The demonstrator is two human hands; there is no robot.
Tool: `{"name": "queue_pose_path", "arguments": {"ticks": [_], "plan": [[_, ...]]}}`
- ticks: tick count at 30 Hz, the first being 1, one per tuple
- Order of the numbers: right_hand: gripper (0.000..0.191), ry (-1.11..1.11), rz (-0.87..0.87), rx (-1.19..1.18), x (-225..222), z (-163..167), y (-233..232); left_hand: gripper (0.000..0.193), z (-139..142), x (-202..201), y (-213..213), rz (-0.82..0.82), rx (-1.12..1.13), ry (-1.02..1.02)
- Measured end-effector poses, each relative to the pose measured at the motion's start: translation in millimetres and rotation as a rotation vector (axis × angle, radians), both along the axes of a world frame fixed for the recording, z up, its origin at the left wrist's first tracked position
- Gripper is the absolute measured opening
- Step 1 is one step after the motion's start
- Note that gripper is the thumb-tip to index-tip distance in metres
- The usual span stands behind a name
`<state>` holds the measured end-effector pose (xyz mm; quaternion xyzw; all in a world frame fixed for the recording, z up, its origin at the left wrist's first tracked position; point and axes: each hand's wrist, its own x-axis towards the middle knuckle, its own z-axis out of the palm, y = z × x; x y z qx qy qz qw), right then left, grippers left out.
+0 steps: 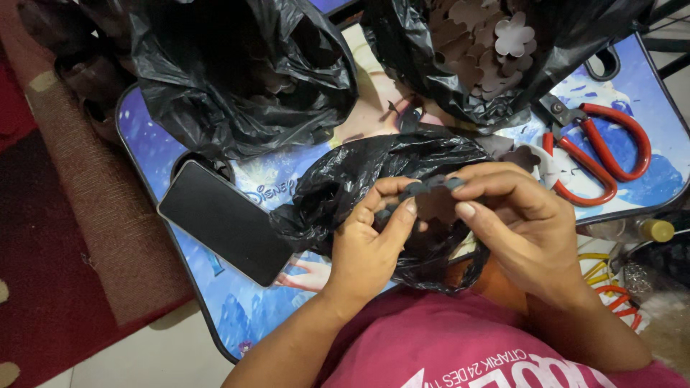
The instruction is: The person assembles flower-shaped craft pieces by hand, picking them from a black plastic bag and arranging them on a dark rectangular base. They repeatedly pick, separate, and place the pieces to form a layered pattern on the base.
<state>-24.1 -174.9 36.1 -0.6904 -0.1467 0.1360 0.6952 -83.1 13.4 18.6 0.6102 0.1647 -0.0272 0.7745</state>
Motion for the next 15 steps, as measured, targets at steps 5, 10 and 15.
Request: {"name": "queue_pose_path", "arguments": {"ticks": [5,10,15], "plan": [[0.024,-0.021,-0.090,-0.063,1.5,-1.0,4.6,0.025,3.1,0.7,-0.2,-0.007,0.002,0.020],[0.023,-0.121,-0.059,-0.110,2.6,-0.5,7.5,0.026,2.3,0.6,-1.0,0.004,-0.114,-0.033],[0.021,0.005,-0.067,0.024,5.2,-0.3,5.4,0.024,2.9,1.1,-1.8,0.012,-0.091,0.007]]}}
